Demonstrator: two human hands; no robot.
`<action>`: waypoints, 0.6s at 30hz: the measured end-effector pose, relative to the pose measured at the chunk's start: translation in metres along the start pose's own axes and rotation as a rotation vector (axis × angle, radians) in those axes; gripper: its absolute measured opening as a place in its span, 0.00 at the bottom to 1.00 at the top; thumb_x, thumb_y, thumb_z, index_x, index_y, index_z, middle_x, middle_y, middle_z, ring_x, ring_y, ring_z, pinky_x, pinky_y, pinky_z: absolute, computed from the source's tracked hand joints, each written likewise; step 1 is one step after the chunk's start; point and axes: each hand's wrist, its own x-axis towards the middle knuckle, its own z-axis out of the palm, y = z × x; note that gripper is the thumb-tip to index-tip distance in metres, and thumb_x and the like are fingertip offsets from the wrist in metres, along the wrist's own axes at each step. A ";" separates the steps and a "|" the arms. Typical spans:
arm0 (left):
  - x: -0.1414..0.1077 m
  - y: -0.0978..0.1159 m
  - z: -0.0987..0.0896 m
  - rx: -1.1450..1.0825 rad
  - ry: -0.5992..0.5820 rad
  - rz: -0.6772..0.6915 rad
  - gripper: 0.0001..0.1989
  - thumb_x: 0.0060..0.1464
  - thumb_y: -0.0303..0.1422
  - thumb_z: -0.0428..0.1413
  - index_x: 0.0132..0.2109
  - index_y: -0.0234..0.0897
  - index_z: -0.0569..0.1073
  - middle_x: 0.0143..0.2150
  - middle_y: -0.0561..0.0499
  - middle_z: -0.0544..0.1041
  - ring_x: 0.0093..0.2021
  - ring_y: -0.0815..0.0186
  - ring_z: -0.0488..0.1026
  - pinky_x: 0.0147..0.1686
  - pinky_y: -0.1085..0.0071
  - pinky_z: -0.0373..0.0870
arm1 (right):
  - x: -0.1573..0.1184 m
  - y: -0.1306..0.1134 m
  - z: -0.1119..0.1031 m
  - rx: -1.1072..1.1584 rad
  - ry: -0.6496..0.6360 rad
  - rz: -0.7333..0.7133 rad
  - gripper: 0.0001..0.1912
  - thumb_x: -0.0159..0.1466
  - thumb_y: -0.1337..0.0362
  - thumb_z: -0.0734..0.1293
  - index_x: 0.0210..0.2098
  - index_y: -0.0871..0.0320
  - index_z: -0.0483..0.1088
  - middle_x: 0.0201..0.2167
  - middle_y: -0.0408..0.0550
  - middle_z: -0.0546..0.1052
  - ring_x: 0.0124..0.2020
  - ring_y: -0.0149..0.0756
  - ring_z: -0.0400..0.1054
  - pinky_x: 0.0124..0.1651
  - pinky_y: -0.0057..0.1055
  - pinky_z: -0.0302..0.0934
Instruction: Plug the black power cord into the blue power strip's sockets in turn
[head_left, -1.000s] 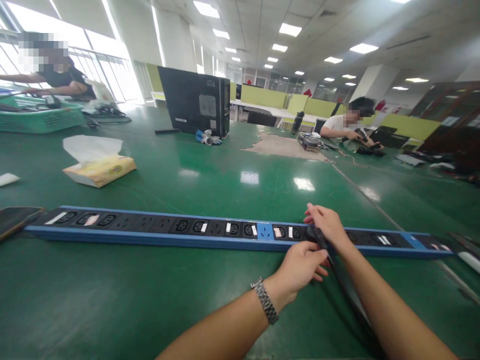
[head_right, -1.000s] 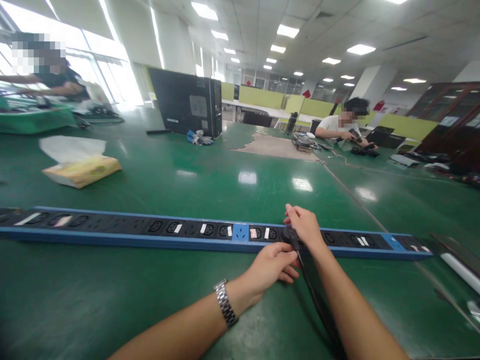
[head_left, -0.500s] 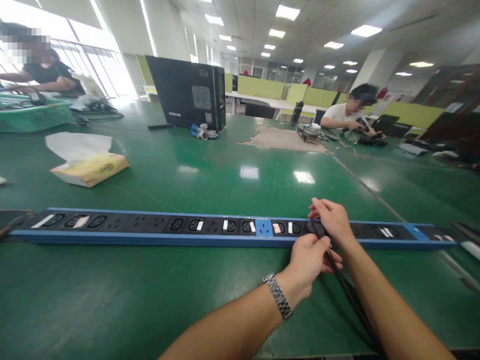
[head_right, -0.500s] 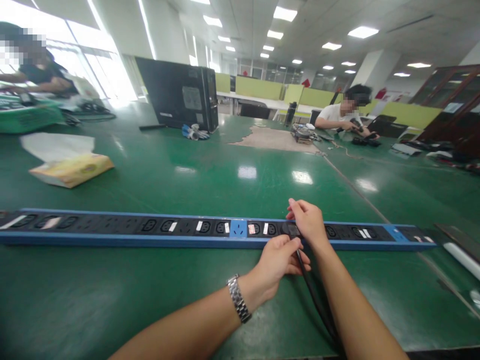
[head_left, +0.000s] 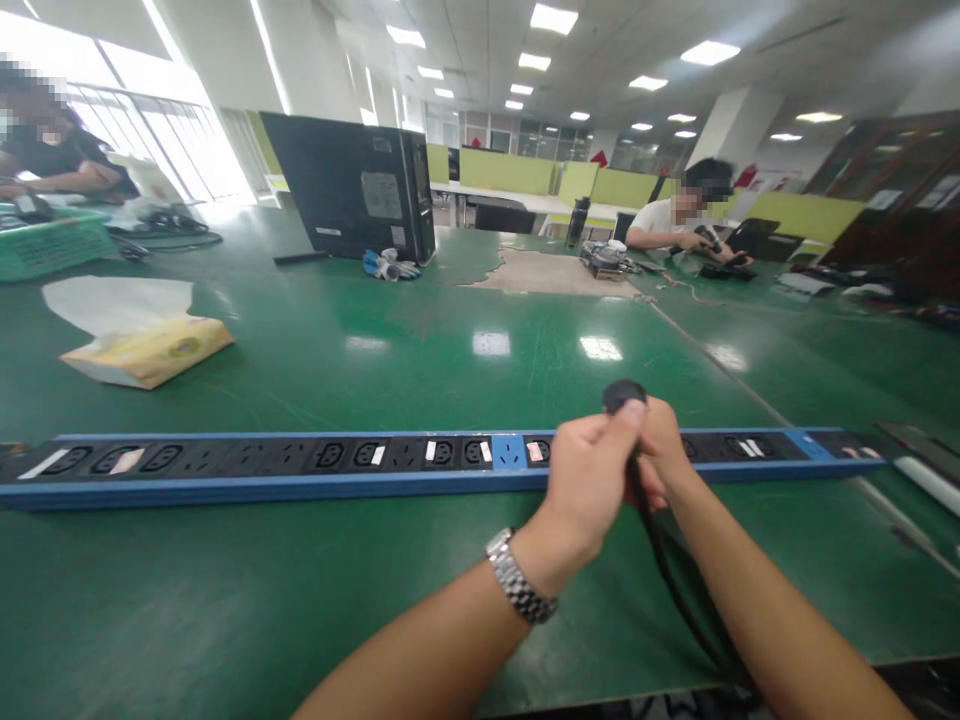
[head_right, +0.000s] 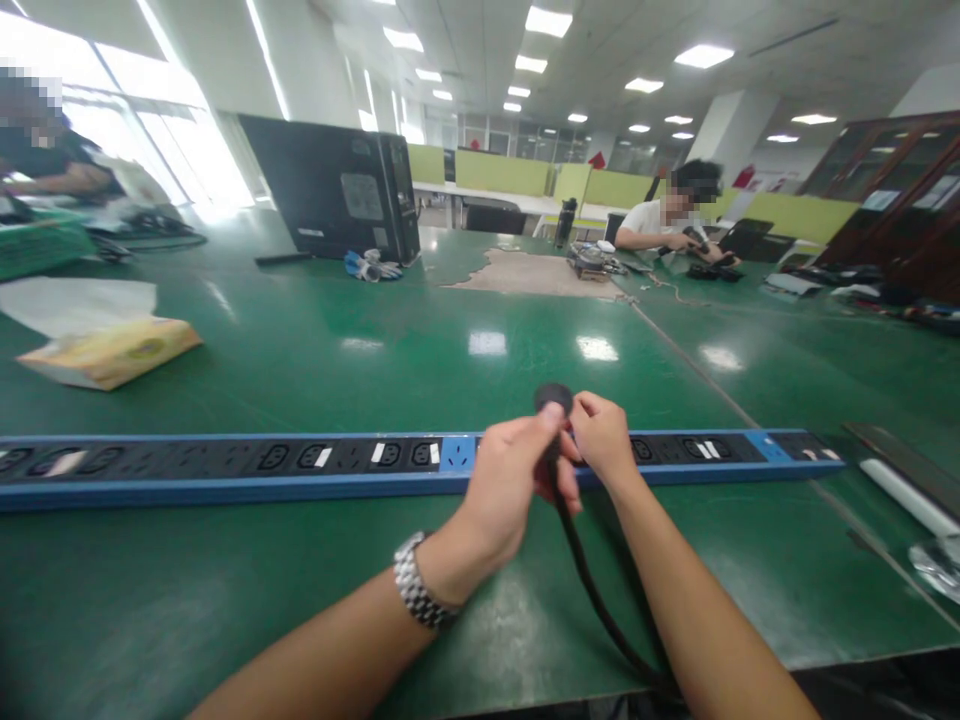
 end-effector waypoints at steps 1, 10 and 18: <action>-0.001 0.006 -0.014 -0.002 0.086 0.029 0.25 0.56 0.53 0.51 0.28 0.33 0.71 0.15 0.54 0.69 0.14 0.70 0.66 0.17 0.74 0.64 | 0.004 0.000 0.000 -0.001 -0.002 0.007 0.22 0.62 0.47 0.61 0.23 0.57 0.71 0.20 0.45 0.73 0.24 0.35 0.68 0.31 0.30 0.61; -0.022 0.037 -0.109 0.313 0.330 -0.148 0.25 0.56 0.51 0.52 0.26 0.31 0.72 0.17 0.51 0.73 0.15 0.71 0.69 0.16 0.78 0.62 | 0.009 0.000 0.002 -0.008 -0.044 0.014 0.20 0.62 0.49 0.63 0.23 0.57 0.72 0.20 0.45 0.76 0.25 0.33 0.69 0.33 0.29 0.59; -0.031 0.022 -0.113 0.910 0.147 -0.273 0.29 0.59 0.51 0.46 0.19 0.35 0.68 0.15 0.50 0.72 0.14 0.71 0.68 0.17 0.78 0.61 | 0.007 -0.002 0.001 -0.046 -0.047 0.003 0.21 0.62 0.48 0.63 0.23 0.57 0.72 0.21 0.45 0.76 0.24 0.32 0.67 0.31 0.29 0.57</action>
